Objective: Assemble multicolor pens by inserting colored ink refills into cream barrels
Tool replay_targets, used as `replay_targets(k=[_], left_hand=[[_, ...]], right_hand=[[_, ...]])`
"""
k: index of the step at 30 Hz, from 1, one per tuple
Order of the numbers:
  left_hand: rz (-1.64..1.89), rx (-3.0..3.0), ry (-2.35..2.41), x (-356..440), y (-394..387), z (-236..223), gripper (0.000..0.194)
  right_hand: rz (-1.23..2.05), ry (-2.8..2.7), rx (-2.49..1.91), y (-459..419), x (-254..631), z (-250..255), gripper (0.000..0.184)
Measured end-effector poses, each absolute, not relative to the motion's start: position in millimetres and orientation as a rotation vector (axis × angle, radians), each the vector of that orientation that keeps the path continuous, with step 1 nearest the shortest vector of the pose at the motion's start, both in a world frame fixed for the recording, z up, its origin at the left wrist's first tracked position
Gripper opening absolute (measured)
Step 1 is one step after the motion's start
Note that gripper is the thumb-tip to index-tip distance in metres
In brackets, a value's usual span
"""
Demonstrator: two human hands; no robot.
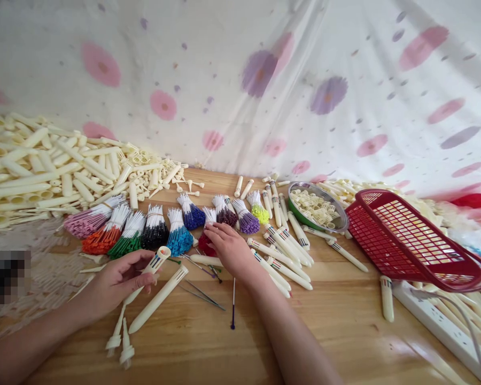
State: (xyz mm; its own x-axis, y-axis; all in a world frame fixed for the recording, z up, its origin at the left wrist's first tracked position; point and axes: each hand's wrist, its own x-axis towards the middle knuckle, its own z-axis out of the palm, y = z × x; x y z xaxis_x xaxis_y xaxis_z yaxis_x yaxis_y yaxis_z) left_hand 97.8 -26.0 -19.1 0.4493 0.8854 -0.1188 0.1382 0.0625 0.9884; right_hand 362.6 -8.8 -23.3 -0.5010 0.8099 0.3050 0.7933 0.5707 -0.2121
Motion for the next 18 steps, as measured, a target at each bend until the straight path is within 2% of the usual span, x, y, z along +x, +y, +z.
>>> replay_targets(k=[5,11,18], left_hand=[[0.719,1.413,0.992,98,-26,-17,0.030],[0.726,1.383,0.991,98,-26,-18,0.029],[0.706,1.378,0.979,97,-25,-23,0.028]], right_hand=[[0.257,-2.327,-1.374,-12,367,-18,0.033],[0.446,-2.077,-1.491,-10,371,-22,0.053],[0.498,-2.150,-1.401,-10,380,-17,0.033]])
